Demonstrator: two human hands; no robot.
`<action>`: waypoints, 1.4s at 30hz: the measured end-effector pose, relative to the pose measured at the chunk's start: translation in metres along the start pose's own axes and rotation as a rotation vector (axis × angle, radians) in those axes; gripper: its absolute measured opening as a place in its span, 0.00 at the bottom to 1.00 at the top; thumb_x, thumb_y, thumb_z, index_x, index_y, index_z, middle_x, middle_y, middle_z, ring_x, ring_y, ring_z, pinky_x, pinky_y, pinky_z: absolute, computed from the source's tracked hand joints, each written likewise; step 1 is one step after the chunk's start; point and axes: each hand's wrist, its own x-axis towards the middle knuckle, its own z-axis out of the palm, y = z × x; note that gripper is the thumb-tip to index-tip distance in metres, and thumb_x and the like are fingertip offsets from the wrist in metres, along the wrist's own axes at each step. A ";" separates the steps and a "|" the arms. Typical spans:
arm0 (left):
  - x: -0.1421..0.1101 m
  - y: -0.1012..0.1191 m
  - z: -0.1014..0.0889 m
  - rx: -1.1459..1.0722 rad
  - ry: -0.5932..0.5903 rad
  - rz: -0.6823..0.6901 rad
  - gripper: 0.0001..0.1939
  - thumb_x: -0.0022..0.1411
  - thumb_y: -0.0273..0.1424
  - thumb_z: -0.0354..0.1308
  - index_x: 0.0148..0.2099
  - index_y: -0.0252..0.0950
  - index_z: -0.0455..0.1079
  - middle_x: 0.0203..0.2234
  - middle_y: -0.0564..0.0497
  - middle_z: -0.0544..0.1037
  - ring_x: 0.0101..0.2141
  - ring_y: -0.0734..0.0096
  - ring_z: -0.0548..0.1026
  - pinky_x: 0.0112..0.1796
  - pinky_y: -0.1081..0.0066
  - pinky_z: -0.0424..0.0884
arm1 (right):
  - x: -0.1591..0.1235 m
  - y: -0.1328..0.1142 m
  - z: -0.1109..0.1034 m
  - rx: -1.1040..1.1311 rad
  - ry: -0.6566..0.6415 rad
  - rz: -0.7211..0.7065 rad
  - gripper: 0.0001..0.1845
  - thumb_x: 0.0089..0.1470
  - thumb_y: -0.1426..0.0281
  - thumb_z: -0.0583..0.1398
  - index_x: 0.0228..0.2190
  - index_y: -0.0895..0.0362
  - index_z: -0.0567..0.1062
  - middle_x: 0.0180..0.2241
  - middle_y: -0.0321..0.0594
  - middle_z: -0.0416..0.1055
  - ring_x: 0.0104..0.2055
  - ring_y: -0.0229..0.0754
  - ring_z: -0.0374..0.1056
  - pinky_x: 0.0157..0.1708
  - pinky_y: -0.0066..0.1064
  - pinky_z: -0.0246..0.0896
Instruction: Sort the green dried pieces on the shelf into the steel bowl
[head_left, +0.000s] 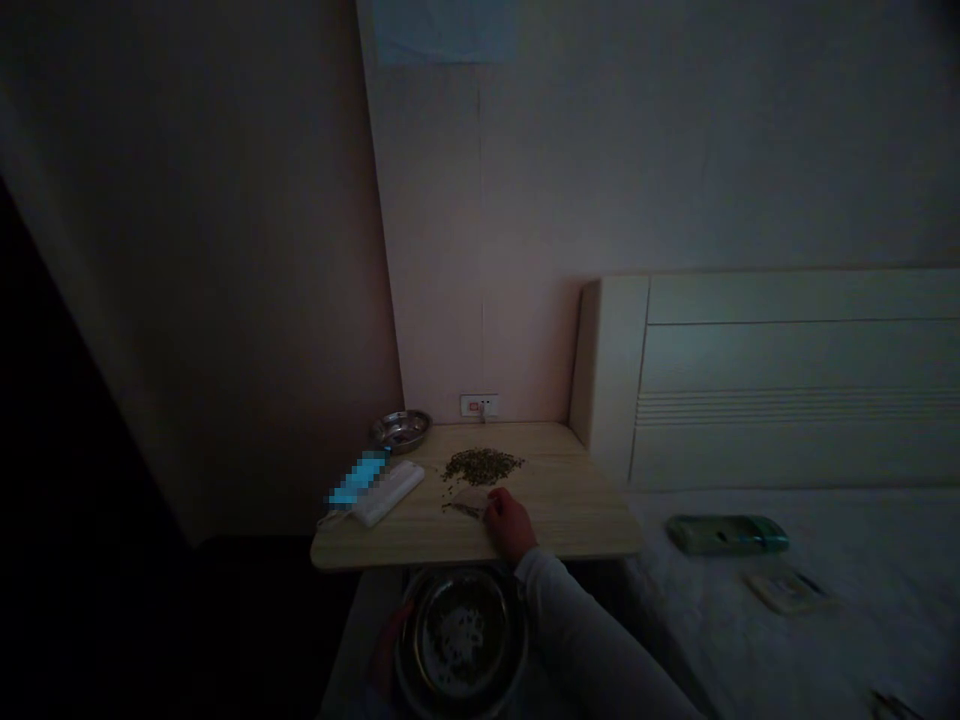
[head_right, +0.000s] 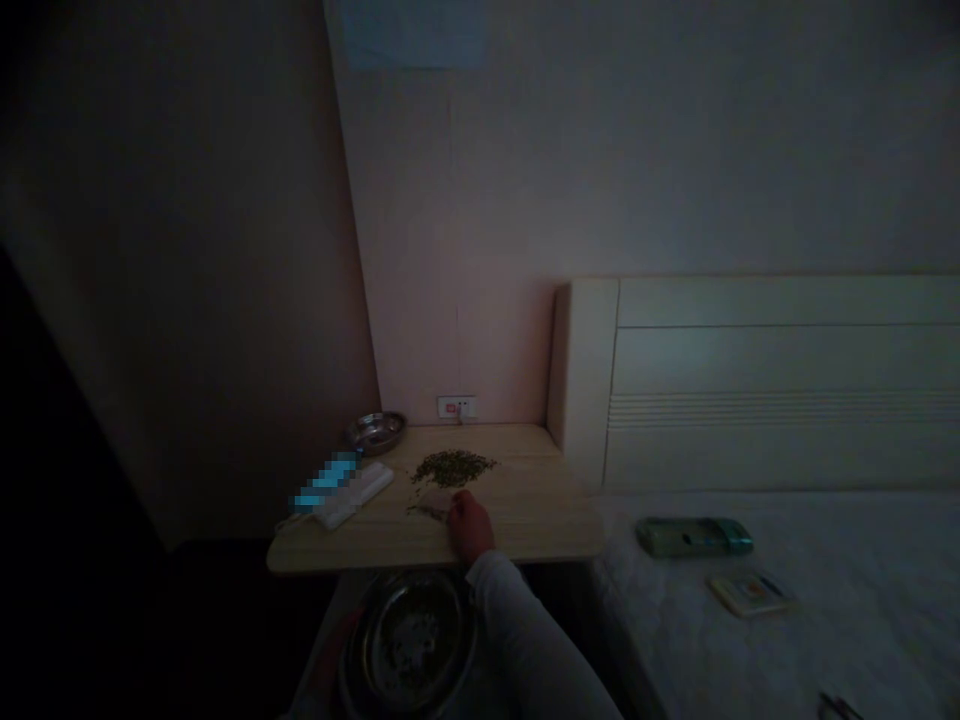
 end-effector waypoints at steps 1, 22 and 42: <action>-0.004 0.001 0.005 0.008 -0.006 -0.022 0.08 0.43 0.26 0.52 0.18 0.38 0.69 0.20 0.50 0.77 0.45 0.60 0.63 0.48 0.63 0.53 | 0.000 0.000 0.000 -0.006 0.002 0.006 0.10 0.44 0.74 0.48 0.31 0.58 0.64 0.22 0.38 0.65 0.25 0.36 0.60 0.25 0.25 0.50; -0.011 -0.002 0.014 -0.062 0.101 -0.112 0.11 0.46 0.24 0.49 0.17 0.32 0.70 0.16 0.48 0.75 0.37 0.59 0.70 0.43 0.65 0.59 | 0.004 -0.016 0.002 -0.229 -0.062 0.087 0.12 0.48 0.70 0.47 0.35 0.59 0.64 0.29 0.41 0.67 0.30 0.36 0.61 0.27 0.25 0.49; -0.005 -0.005 0.007 -0.116 0.096 -0.145 0.10 0.45 0.24 0.50 0.17 0.33 0.69 0.17 0.48 0.76 0.38 0.61 0.70 0.43 0.66 0.59 | -0.002 -0.031 0.001 -0.495 -0.145 -0.074 0.15 0.51 0.65 0.44 0.38 0.56 0.63 0.31 0.42 0.67 0.32 0.38 0.62 0.28 0.27 0.50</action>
